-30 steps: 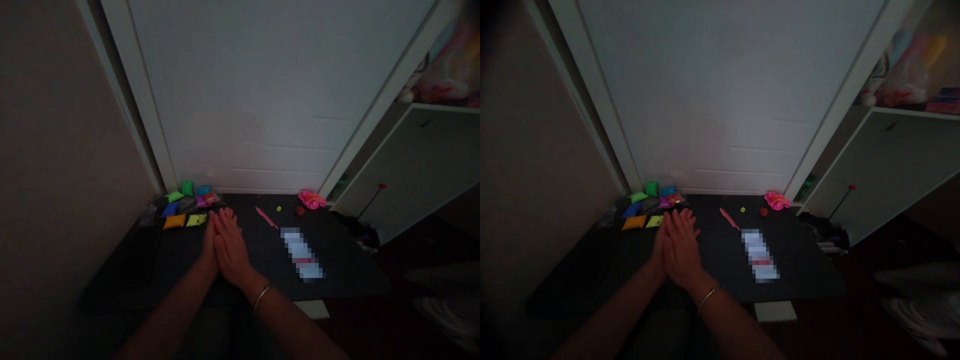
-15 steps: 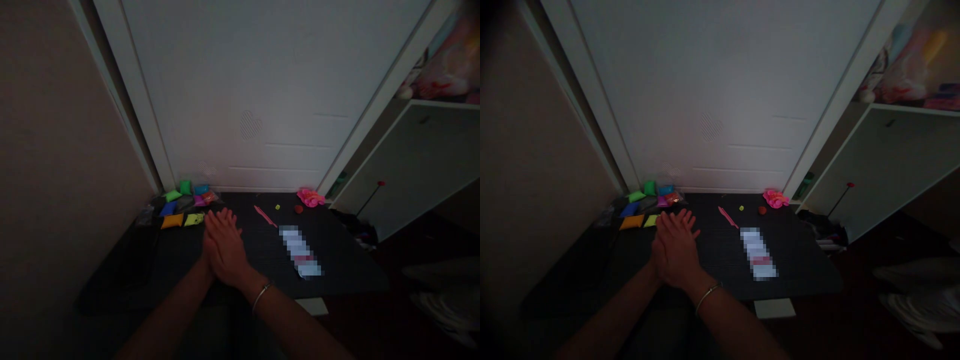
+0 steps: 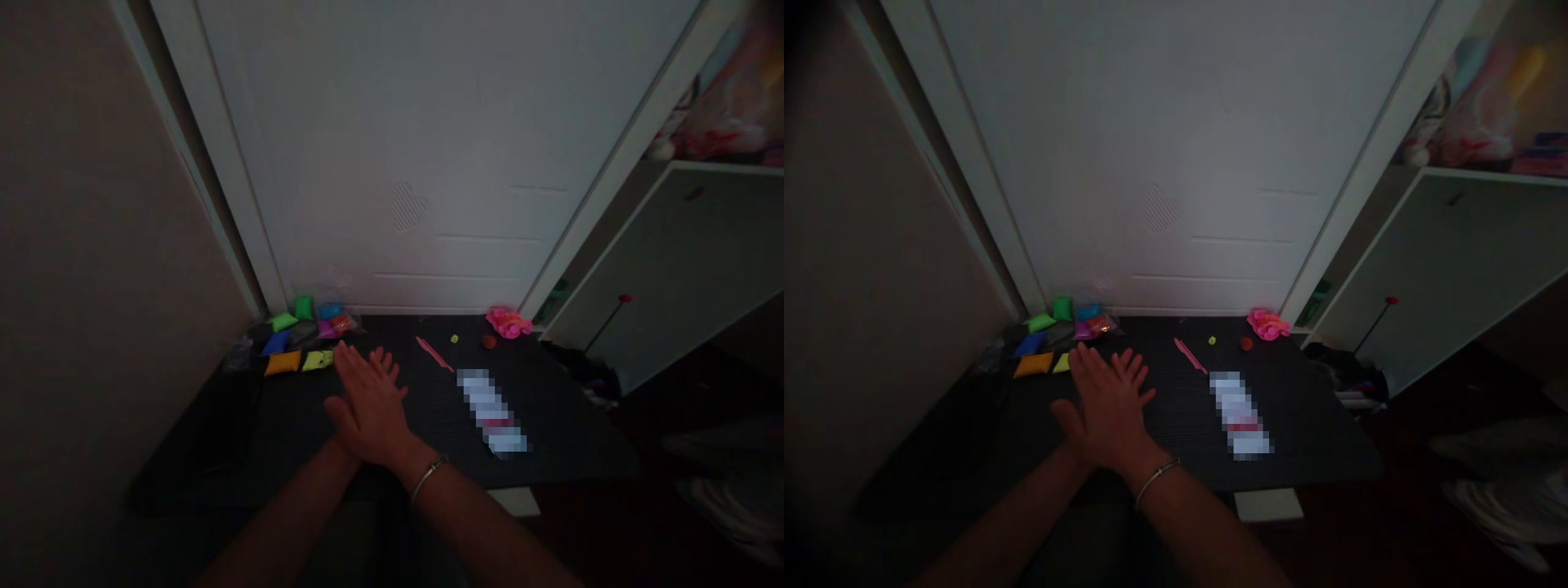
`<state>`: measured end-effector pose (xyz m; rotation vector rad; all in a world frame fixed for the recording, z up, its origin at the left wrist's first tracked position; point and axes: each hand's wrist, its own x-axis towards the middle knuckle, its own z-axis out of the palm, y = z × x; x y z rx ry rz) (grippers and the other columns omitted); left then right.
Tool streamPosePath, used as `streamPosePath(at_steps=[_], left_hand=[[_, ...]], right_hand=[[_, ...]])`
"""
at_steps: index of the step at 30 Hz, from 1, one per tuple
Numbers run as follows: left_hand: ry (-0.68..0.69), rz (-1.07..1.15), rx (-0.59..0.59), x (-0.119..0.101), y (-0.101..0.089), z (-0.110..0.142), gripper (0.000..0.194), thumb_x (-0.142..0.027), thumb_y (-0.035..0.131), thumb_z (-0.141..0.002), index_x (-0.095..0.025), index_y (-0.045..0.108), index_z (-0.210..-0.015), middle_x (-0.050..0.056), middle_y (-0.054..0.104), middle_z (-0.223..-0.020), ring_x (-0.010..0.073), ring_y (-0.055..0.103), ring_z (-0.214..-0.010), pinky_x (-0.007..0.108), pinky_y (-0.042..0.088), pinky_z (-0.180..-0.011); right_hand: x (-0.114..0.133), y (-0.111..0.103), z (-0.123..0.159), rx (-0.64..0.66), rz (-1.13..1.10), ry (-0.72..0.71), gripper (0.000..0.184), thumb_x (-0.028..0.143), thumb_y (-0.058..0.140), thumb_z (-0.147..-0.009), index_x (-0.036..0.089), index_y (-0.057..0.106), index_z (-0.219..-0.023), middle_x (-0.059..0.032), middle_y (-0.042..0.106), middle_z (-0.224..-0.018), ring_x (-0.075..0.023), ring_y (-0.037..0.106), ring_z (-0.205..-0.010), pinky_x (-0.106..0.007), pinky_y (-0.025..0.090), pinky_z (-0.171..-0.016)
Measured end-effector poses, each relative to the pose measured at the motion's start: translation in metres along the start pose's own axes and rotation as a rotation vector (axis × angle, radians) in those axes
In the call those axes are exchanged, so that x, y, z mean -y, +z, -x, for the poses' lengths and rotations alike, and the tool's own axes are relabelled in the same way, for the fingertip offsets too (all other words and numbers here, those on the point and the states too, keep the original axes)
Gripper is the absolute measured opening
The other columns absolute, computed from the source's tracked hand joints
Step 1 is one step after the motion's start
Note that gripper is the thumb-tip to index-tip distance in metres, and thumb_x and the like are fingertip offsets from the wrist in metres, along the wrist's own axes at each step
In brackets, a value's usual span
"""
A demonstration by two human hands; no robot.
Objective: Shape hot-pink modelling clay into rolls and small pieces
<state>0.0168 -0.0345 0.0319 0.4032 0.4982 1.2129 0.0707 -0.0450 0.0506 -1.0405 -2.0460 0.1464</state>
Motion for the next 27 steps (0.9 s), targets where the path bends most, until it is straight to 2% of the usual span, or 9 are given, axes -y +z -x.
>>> streamPosePath(at_steps=[3, 7, 10, 12, 14, 17, 22, 24, 27], left_hand=[[0.010, 0.029, 0.023, 0.011, 0.002, 0.008, 0.043, -0.041, 0.035, -0.082, -0.029, 0.041, -0.123, 0.003, 0.045, -0.128, 0.0220, 0.037, -0.119, 0.041, 0.032, -0.094], [-0.021, 0.002, -0.007, -0.006, 0.009, 0.007, 0.041, -0.039, 0.041, -0.081, -0.020, 0.050, -0.116, 0.007, 0.053, -0.119, 0.0223, 0.042, -0.115, 0.035, 0.033, -0.095], [0.043, 0.019, -0.039, -0.020, 0.010, -0.003, 0.045, -0.047, 0.037, -0.080, -0.023, 0.049, -0.116, 0.005, 0.046, -0.127, 0.0224, 0.038, -0.119, 0.038, 0.034, -0.095], [0.030, 0.042, -0.092, -0.018, 0.008, -0.006, 0.042, -0.047, 0.032, -0.082, -0.027, 0.049, -0.114, 0.001, 0.041, -0.132, 0.0209, 0.034, -0.121, 0.039, 0.035, -0.093], [0.051, 0.045, 0.020, -0.008, 0.005, -0.005, 0.039, -0.045, 0.033, -0.081, -0.030, 0.050, -0.113, 0.000, 0.040, -0.132, 0.0218, 0.036, -0.120, 0.040, 0.036, -0.091], [0.046, -0.067, -0.017, 0.008, 0.003, 0.003, 0.034, -0.036, 0.047, -0.078, -0.023, 0.055, -0.108, 0.006, 0.054, -0.118, 0.0226, 0.047, -0.111, 0.037, 0.038, -0.089], [0.132, -0.227, -0.158, 0.011, 0.002, 0.003, 0.021, -0.027, 0.058, -0.071, -0.015, 0.062, -0.088, 0.008, 0.066, -0.089, 0.0200, 0.059, -0.086, 0.028, 0.045, -0.073], [0.137, -0.297, -0.166, 0.007, -0.001, -0.004, 0.023, -0.034, 0.058, -0.071, -0.014, 0.061, -0.083, 0.007, 0.066, -0.077, 0.0166, 0.061, -0.069, 0.024, 0.046, -0.058], [0.099, -0.411, -0.203, -0.004, -0.008, -0.017, 0.039, -0.051, 0.053, -0.069, -0.012, 0.057, -0.071, 0.002, 0.058, -0.054, 0.0105, 0.052, -0.043, 0.019, 0.035, -0.036]], right_hand=[[-0.013, -0.008, -0.011, 0.046, -0.006, -0.043, 0.060, 0.040, 0.036, -0.084, 0.020, 0.012, -0.136, -0.0059, 0.023, -0.140, -0.0200, 0.019, -0.128, -0.044, 0.019, -0.103], [-0.036, -0.008, -0.004, 0.040, 0.001, 0.016, 0.050, 0.035, 0.028, -0.087, 0.020, 0.020, -0.134, -0.0054, 0.023, -0.140, -0.0193, 0.016, -0.129, -0.045, 0.017, -0.103], [-0.026, -0.002, 0.007, 0.042, -0.027, 0.030, 0.057, 0.035, 0.029, -0.087, 0.012, 0.012, -0.136, -0.0103, 0.020, -0.141, -0.0202, 0.014, -0.129, -0.042, 0.020, -0.103], [-0.012, -0.001, 0.006, 0.050, -0.005, -0.013, 0.057, 0.035, 0.032, -0.085, 0.014, 0.014, -0.136, -0.0075, 0.016, -0.142, -0.0222, 0.011, -0.130, -0.043, 0.017, -0.104], [-0.006, -0.003, 0.000, 0.019, 0.017, -0.031, 0.059, 0.037, 0.032, -0.085, 0.015, 0.012, -0.136, -0.0063, 0.019, -0.141, -0.0219, 0.011, -0.130, -0.045, 0.014, -0.104], [-0.016, -0.009, -0.012, -0.011, 0.046, 0.009, 0.056, 0.040, 0.030, -0.086, 0.019, 0.014, -0.135, -0.0055, 0.021, -0.141, -0.0208, 0.013, -0.130, -0.046, 0.014, -0.103], [-0.045, -0.006, -0.012, -0.014, 0.099, 0.103, 0.041, 0.037, 0.034, -0.086, 0.026, 0.039, -0.125, -0.0041, 0.025, -0.140, -0.0243, 0.015, -0.129, -0.052, 0.012, -0.102], [-0.051, -0.004, -0.008, -0.022, 0.019, 0.142, 0.039, 0.034, 0.030, -0.088, 0.024, 0.042, -0.124, -0.0061, 0.032, -0.136, -0.0224, 0.022, -0.127, -0.049, 0.016, -0.102], [-0.060, -0.007, -0.004, -0.108, -0.164, 0.190, 0.038, 0.030, 0.028, -0.089, 0.020, 0.045, -0.121, -0.0079, 0.045, -0.127, -0.0173, 0.038, -0.119, -0.038, 0.030, -0.098]])
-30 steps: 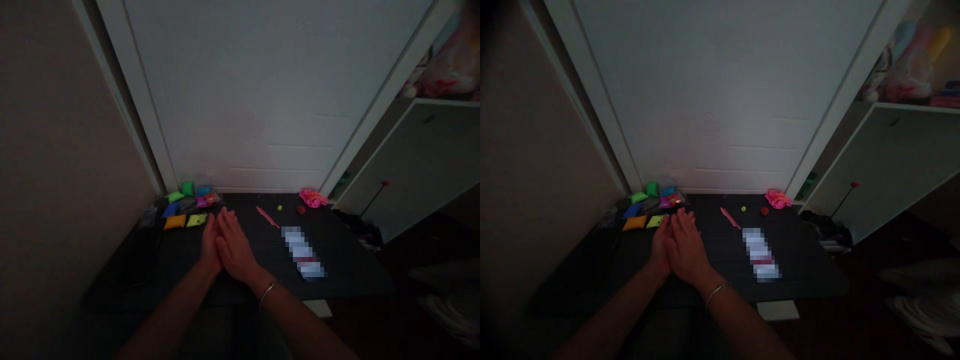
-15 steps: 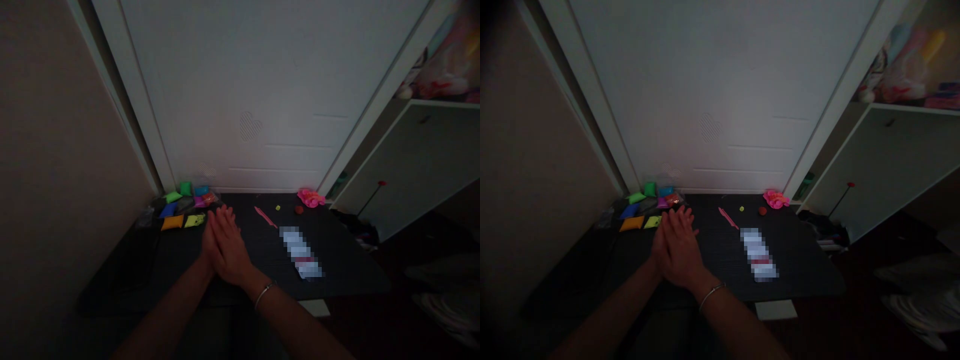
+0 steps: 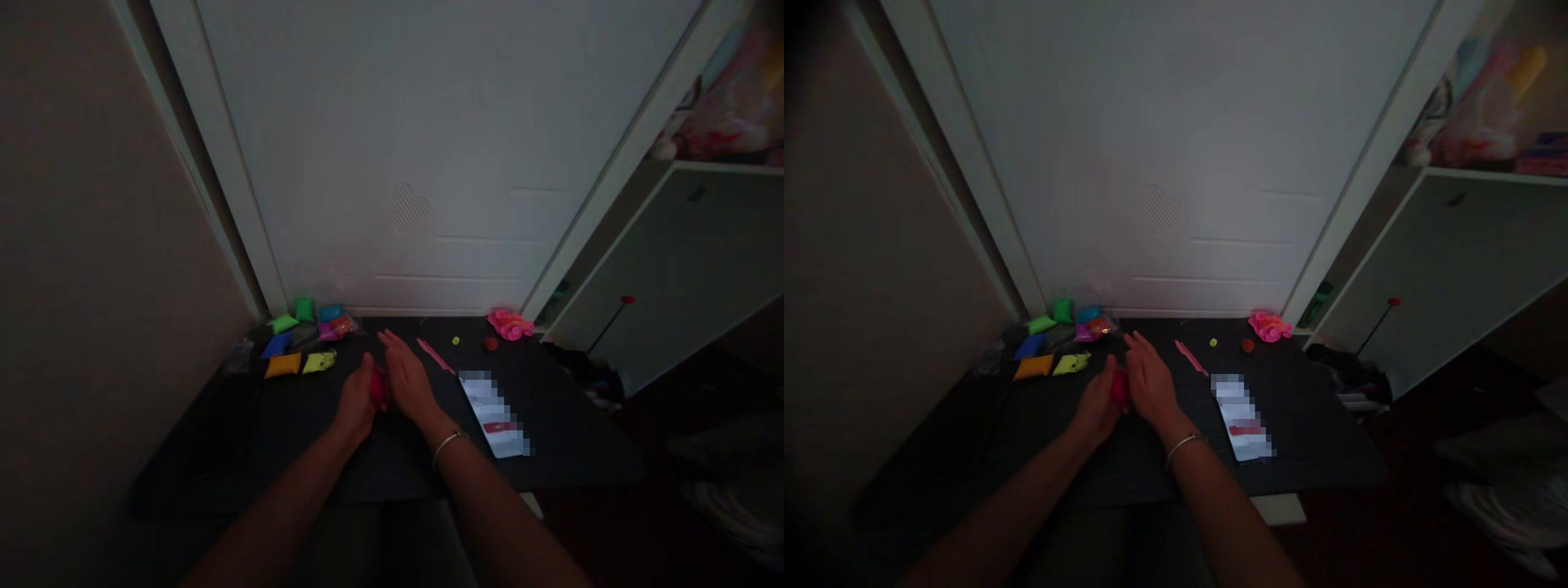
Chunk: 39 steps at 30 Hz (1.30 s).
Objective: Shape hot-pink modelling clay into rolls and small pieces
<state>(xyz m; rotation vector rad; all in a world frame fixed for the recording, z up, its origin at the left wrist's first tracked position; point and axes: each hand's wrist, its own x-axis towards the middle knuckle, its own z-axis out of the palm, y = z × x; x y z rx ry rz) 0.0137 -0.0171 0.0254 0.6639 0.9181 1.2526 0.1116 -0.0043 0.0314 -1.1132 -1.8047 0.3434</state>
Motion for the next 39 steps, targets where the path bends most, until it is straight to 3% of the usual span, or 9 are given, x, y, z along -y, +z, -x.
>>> streamPosePath(at_steps=[2, 5, 8, 11, 15, 19, 26, 32, 39], left_hand=[[-0.031, -0.056, -0.028, -0.005, -0.005, -0.009, 0.043, -0.055, 0.053, -0.066, -0.013, 0.053, -0.068, -0.001, 0.053, -0.048, 0.0083, 0.046, -0.037, 0.017, 0.027, -0.030], [-0.030, -0.077, -0.053, -0.008, -0.011, -0.020, 0.043, -0.056, 0.055, -0.064, -0.014, 0.050, -0.066, -0.004, 0.049, -0.047, 0.0060, 0.042, -0.034, 0.015, 0.024, -0.029], [-0.009, -0.006, -0.047, -0.007, -0.017, -0.027, 0.043, -0.057, 0.054, -0.065, -0.014, 0.050, -0.063, -0.003, 0.049, -0.049, 0.0057, 0.044, -0.038, 0.016, 0.031, -0.033], [-0.049, 0.114, -0.003, -0.003, -0.022, -0.031, 0.042, -0.055, 0.052, -0.068, -0.013, 0.052, -0.070, 0.000, 0.056, -0.060, 0.0092, 0.053, -0.052, 0.019, 0.043, -0.044], [-0.050, 0.129, 0.067, 0.000, -0.026, -0.031, 0.030, -0.039, 0.060, -0.070, -0.016, 0.054, -0.087, 0.001, 0.059, -0.073, 0.0094, 0.056, -0.061, 0.020, 0.047, -0.052], [-0.035, 0.044, 0.117, -0.001, -0.027, -0.029, 0.036, -0.026, 0.064, -0.069, -0.020, 0.051, -0.102, 0.001, 0.060, -0.078, 0.0096, 0.057, -0.064, 0.026, 0.050, -0.060], [-0.023, -0.058, 0.049, -0.004, -0.030, -0.033, 0.023, -0.016, 0.067, -0.063, -0.015, 0.053, -0.081, 0.000, 0.058, -0.071, 0.0096, 0.057, -0.061, 0.024, 0.050, -0.059], [-0.036, -0.037, 0.079, -0.003, -0.031, -0.032, 0.024, -0.015, 0.065, -0.064, -0.015, 0.055, -0.087, 0.001, 0.059, -0.074, 0.0080, 0.056, -0.060, 0.020, 0.049, -0.056], [-0.062, -0.077, 0.149, -0.002, -0.033, -0.032, 0.030, -0.013, 0.068, -0.060, -0.014, 0.055, -0.087, 0.002, 0.060, -0.077, 0.0108, 0.058, -0.069, 0.024, 0.050, -0.065]], right_hand=[[-0.004, -0.005, 0.001, -0.028, -0.075, 0.020, 0.035, 0.030, 0.037, -0.086, 0.020, 0.048, -0.118, -0.0080, 0.054, -0.116, -0.0159, 0.050, -0.106, -0.032, 0.040, -0.090], [-0.009, -0.008, 0.005, 0.082, -0.112, -0.013, 0.036, 0.031, 0.050, -0.080, 0.021, 0.050, -0.115, -0.0059, 0.059, -0.105, -0.0144, 0.057, -0.090, -0.028, 0.046, -0.079], [-0.011, -0.006, 0.011, 0.199, -0.076, -0.097, 0.040, 0.031, 0.056, -0.077, 0.022, 0.050, -0.115, -0.0047, 0.058, -0.108, -0.0148, 0.054, -0.097, -0.029, 0.043, -0.085], [-0.013, -0.002, 0.015, 0.231, 0.060, -0.121, 0.042, 0.029, 0.059, -0.074, 0.021, 0.050, -0.115, -0.0060, 0.057, -0.108, -0.0168, 0.051, -0.101, -0.031, 0.041, -0.088], [-0.018, 0.002, 0.016, 0.199, 0.182, -0.099, 0.036, 0.025, 0.058, -0.076, 0.020, 0.052, -0.111, -0.0066, 0.060, -0.102, -0.0180, 0.053, -0.096, -0.031, 0.044, -0.083], [-0.022, 0.003, 0.016, 0.135, 0.185, -0.075, 0.029, 0.024, 0.054, -0.078, 0.018, 0.055, -0.107, -0.0062, 0.062, -0.097, -0.0170, 0.056, -0.090, -0.030, 0.045, -0.081], [-0.025, 0.006, 0.018, 0.104, 0.139, -0.087, 0.022, 0.023, 0.051, -0.080, 0.019, 0.058, -0.101, -0.0056, 0.063, -0.094, -0.0157, 0.057, -0.087, -0.029, 0.045, -0.081], [-0.026, 0.006, 0.018, 0.107, 0.137, -0.118, 0.024, 0.022, 0.055, -0.078, 0.017, 0.057, -0.101, -0.0063, 0.061, -0.091, -0.0162, 0.056, -0.086, -0.029, 0.046, -0.079], [-0.024, 0.005, 0.019, 0.107, 0.155, -0.089, 0.014, 0.016, 0.051, -0.079, 0.017, 0.059, -0.090, -0.0051, 0.061, -0.084, -0.0155, 0.056, -0.080, -0.028, 0.046, -0.075]])
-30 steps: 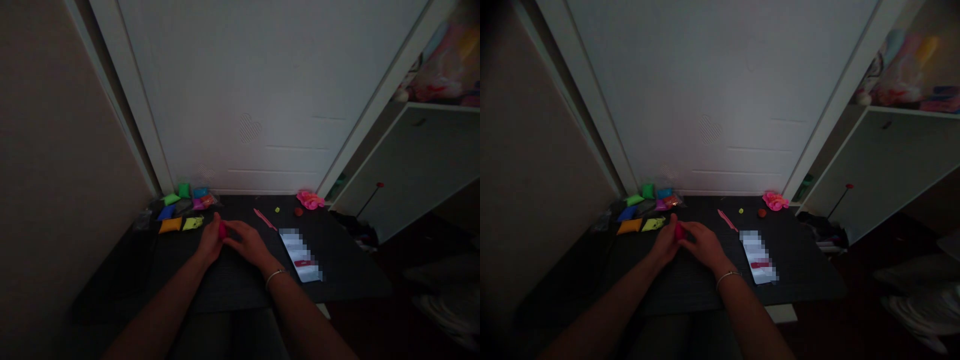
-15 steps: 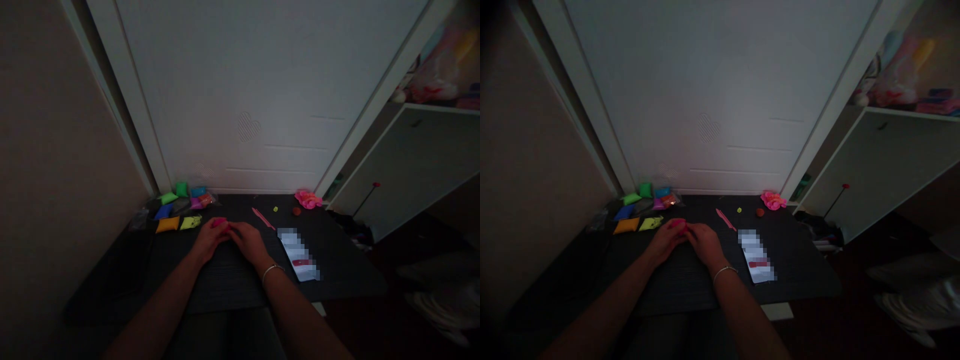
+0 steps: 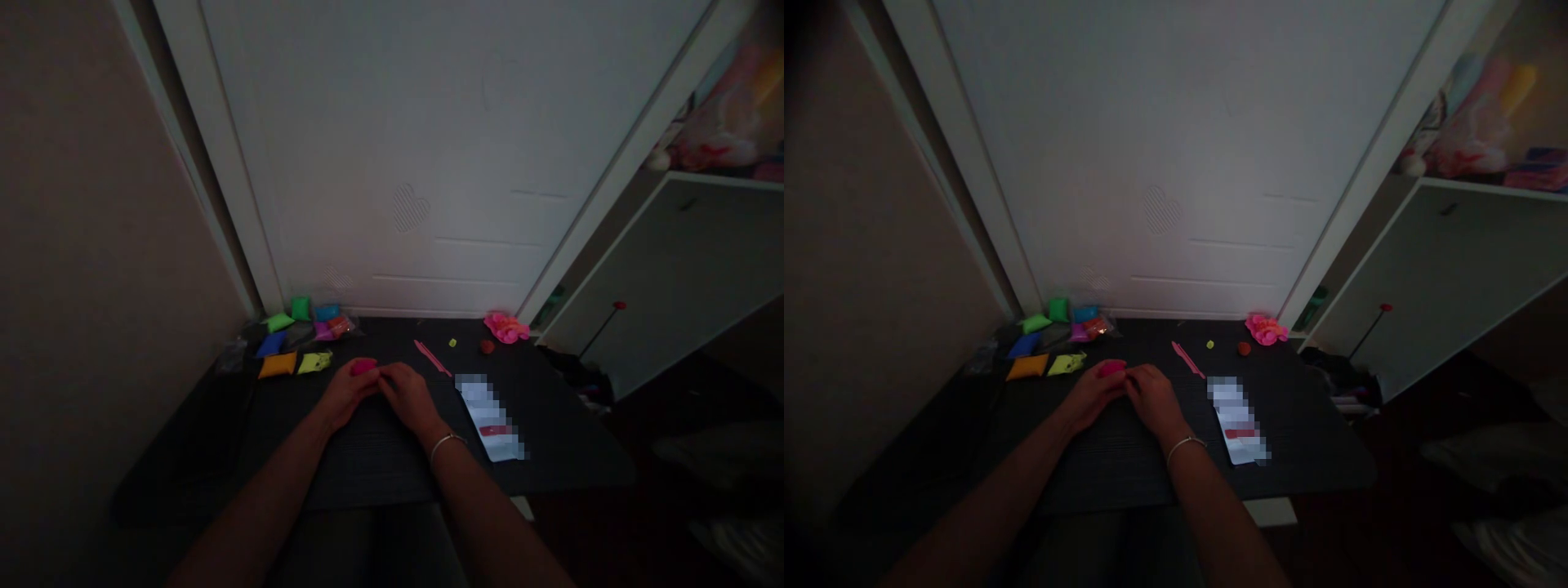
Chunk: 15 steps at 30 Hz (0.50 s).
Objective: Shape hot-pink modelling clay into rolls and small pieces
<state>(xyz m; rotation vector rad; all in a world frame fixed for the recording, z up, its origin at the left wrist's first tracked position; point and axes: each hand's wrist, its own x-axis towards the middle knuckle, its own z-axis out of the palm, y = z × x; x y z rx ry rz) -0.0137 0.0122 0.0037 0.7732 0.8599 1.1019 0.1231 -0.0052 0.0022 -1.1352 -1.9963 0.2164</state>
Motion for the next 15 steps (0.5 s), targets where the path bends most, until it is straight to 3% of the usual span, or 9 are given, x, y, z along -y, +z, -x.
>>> streamPosePath(at_steps=[8, 15], left_hand=[[0.017, -0.022, -0.096, -0.0013, 0.0030, -0.0004, 0.029, -0.010, 0.068, -0.057, -0.013, 0.054, -0.082, 0.001, 0.058, -0.071, 0.0108, 0.057, -0.062, 0.026, 0.051, -0.060], [0.057, -0.010, -0.143, -0.0036, 0.0015, -0.0006, 0.035, -0.007, 0.069, -0.054, -0.015, 0.052, -0.084, 0.000, 0.058, -0.071, 0.0101, 0.057, -0.060, 0.023, 0.050, -0.056]], right_hand=[[0.0030, -0.0020, -0.0030, -0.003, -0.052, 0.058, 0.012, 0.016, 0.051, -0.078, 0.017, 0.060, -0.086, -0.0042, 0.060, -0.081, -0.0145, 0.056, -0.078, -0.027, 0.046, -0.073], [-0.0019, 0.0021, -0.0015, 0.013, -0.078, 0.032, 0.029, 0.023, 0.055, -0.077, 0.020, 0.056, -0.106, -0.0066, 0.058, -0.095, -0.0161, 0.055, -0.089, -0.030, 0.046, -0.081]])
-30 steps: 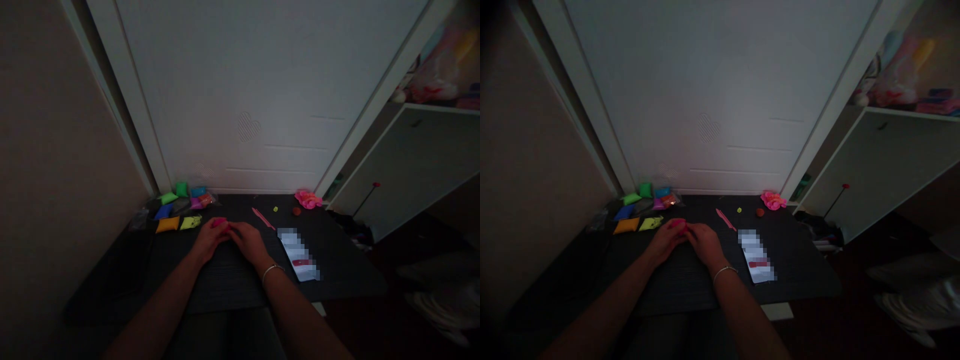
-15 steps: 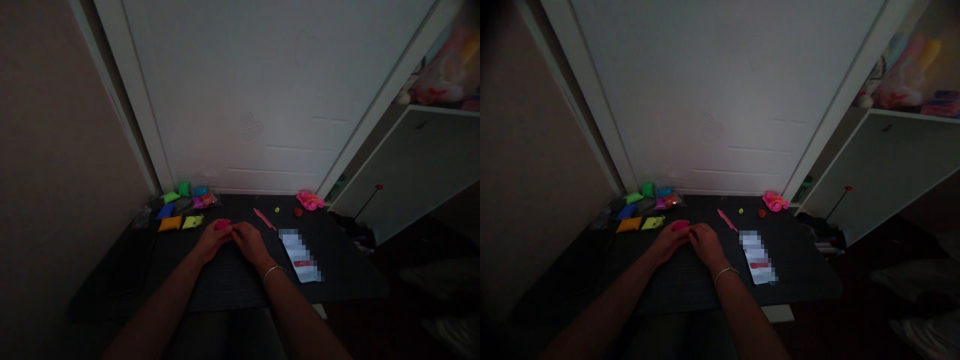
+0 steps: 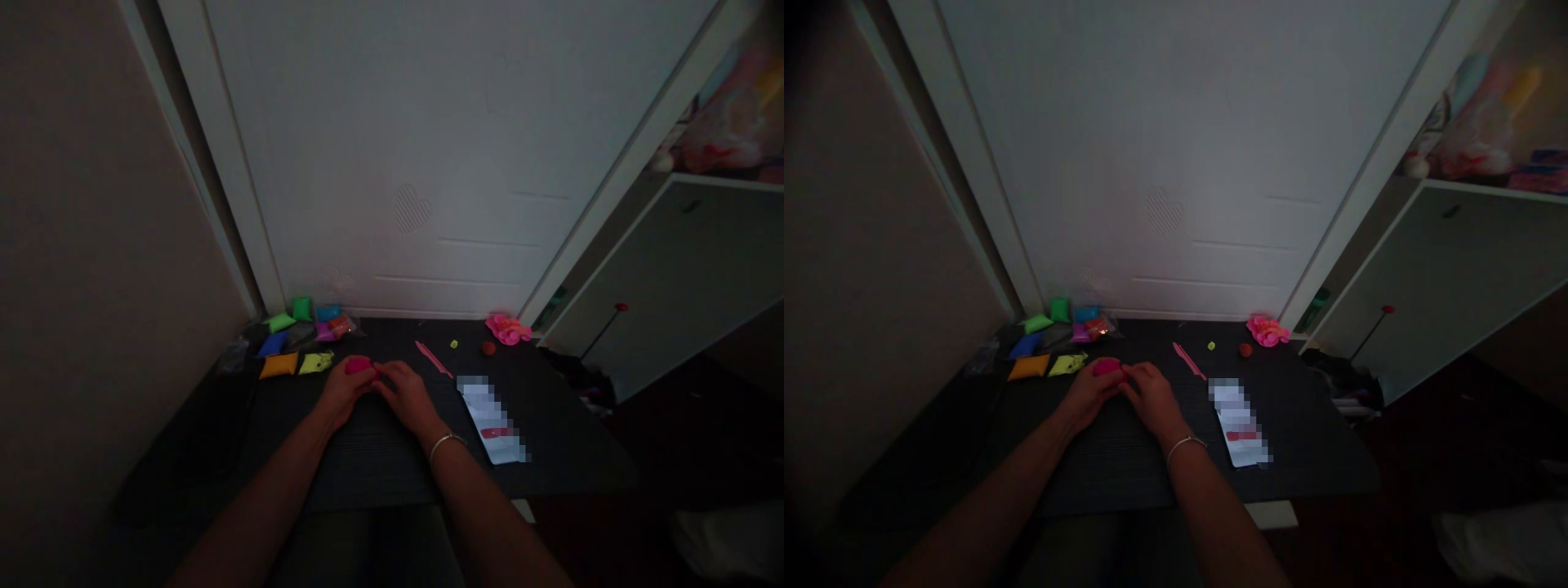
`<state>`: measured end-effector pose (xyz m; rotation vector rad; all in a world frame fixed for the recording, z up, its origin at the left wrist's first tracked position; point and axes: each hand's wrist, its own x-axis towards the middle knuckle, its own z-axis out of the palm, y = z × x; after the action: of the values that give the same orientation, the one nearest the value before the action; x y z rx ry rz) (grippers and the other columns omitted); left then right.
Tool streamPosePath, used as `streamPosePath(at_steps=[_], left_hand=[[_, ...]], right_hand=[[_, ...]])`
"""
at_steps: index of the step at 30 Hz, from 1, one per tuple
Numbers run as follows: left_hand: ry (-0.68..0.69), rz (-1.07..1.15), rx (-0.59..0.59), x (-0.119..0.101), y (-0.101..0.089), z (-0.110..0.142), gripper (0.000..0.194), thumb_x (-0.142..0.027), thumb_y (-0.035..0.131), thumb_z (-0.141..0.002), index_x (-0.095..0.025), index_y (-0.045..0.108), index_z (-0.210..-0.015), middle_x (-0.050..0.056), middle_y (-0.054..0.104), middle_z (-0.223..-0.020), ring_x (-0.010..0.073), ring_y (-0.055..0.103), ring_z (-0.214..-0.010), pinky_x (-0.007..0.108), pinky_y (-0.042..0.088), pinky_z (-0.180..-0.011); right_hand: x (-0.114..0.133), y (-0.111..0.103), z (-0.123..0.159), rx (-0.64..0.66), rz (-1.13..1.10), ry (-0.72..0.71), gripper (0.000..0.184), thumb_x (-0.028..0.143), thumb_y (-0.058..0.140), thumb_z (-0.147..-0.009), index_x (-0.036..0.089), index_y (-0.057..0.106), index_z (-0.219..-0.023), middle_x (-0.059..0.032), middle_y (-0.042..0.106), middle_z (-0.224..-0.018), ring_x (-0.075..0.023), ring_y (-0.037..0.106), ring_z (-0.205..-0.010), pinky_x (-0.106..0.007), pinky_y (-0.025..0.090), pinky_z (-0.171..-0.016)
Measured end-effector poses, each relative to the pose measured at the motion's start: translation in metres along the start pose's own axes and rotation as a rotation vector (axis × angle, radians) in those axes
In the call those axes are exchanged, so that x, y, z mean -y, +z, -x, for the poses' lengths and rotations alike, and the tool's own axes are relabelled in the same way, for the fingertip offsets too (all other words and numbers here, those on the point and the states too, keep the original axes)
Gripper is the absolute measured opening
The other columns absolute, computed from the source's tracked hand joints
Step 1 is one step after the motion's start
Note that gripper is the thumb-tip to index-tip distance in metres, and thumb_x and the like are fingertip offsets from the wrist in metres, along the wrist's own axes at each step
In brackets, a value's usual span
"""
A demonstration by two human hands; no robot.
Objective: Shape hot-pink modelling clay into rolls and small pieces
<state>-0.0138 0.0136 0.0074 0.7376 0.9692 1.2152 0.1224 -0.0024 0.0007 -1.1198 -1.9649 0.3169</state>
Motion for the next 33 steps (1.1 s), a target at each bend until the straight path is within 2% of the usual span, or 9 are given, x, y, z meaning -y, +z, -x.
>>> streamPosePath(at_steps=[7, 15, 22, 25, 28, 30, 33], left_hand=[[0.011, -0.027, 0.047, -0.0001, 0.0000, 0.0016, 0.036, -0.008, 0.070, -0.053, -0.015, 0.051, -0.083, -0.001, 0.057, -0.071, 0.0093, 0.057, -0.060, 0.022, 0.049, -0.056], [-0.069, -0.116, 0.090, -0.0060, -0.0042, 0.0033, 0.034, -0.012, 0.070, -0.056, -0.015, 0.053, -0.086, 0.001, 0.059, -0.071, 0.0104, 0.058, -0.059, 0.023, 0.050, -0.055], [-0.056, -0.099, 0.055, -0.0036, -0.0032, 0.0026, 0.033, -0.010, 0.069, -0.054, -0.015, 0.054, -0.083, 0.000, 0.059, -0.068, 0.0109, 0.058, -0.058, 0.024, 0.050, -0.055], [-0.033, -0.049, 0.014, -0.0018, -0.0028, 0.0014, 0.035, -0.010, 0.070, -0.054, -0.015, 0.054, -0.084, 0.000, 0.058, -0.069, 0.0107, 0.059, -0.059, 0.024, 0.051, -0.056], [-0.011, -0.018, 0.000, -0.0001, -0.0032, 0.0006, 0.036, -0.010, 0.070, -0.055, -0.016, 0.053, -0.087, 0.001, 0.060, -0.072, 0.0117, 0.060, -0.062, 0.024, 0.050, -0.057], [-0.005, -0.008, 0.021, 0.0006, -0.0035, 0.0007, 0.036, -0.011, 0.069, -0.057, -0.016, 0.053, -0.088, 0.002, 0.061, -0.075, 0.0119, 0.060, -0.064, 0.023, 0.050, -0.058], [-0.021, -0.001, 0.082, 0.0006, -0.0034, 0.0020, 0.035, -0.013, 0.070, -0.058, -0.015, 0.053, -0.089, 0.003, 0.062, -0.078, 0.0121, 0.060, -0.066, 0.025, 0.050, -0.061]], right_hand=[[-0.0005, 0.0010, 0.0011, 0.016, 0.066, -0.010, 0.022, 0.023, 0.053, -0.079, 0.018, 0.060, -0.099, -0.0061, 0.059, -0.087, -0.0153, 0.056, -0.082, -0.027, 0.047, -0.075], [0.0019, -0.0027, 0.0020, 0.052, 0.123, -0.037, 0.015, 0.023, 0.050, -0.081, 0.019, 0.062, -0.088, -0.0044, 0.060, -0.081, -0.0144, 0.056, -0.078, -0.026, 0.046, -0.072], [0.0039, -0.0023, 0.0021, 0.030, 0.164, -0.043, 0.011, 0.018, 0.050, -0.079, 0.018, 0.061, -0.082, -0.0046, 0.059, -0.078, -0.0154, 0.055, -0.076, -0.026, 0.046, -0.070], [0.0035, -0.0011, 0.0017, -0.003, 0.103, -0.012, 0.014, 0.021, 0.050, -0.080, 0.018, 0.061, -0.088, -0.0050, 0.059, -0.081, -0.0153, 0.055, -0.078, -0.027, 0.047, -0.072], [0.0022, -0.0009, 0.0021, -0.002, 0.036, 0.015, 0.026, 0.025, 0.051, -0.080, 0.018, 0.056, -0.105, -0.0070, 0.059, -0.093, -0.0157, 0.056, -0.085, -0.029, 0.046, -0.078], [0.0013, -0.0011, 0.0023, 0.022, 0.026, 0.028, 0.035, 0.026, 0.053, -0.079, 0.018, 0.051, -0.112, -0.0079, 0.057, -0.098, -0.0159, 0.055, -0.088, -0.029, 0.046, -0.079], [0.0002, -0.0016, 0.0020, 0.050, 0.049, 0.034, 0.030, 0.024, 0.052, -0.080, 0.020, 0.054, -0.109, -0.0062, 0.058, -0.093, -0.0150, 0.056, -0.084, -0.027, 0.047, -0.077]])
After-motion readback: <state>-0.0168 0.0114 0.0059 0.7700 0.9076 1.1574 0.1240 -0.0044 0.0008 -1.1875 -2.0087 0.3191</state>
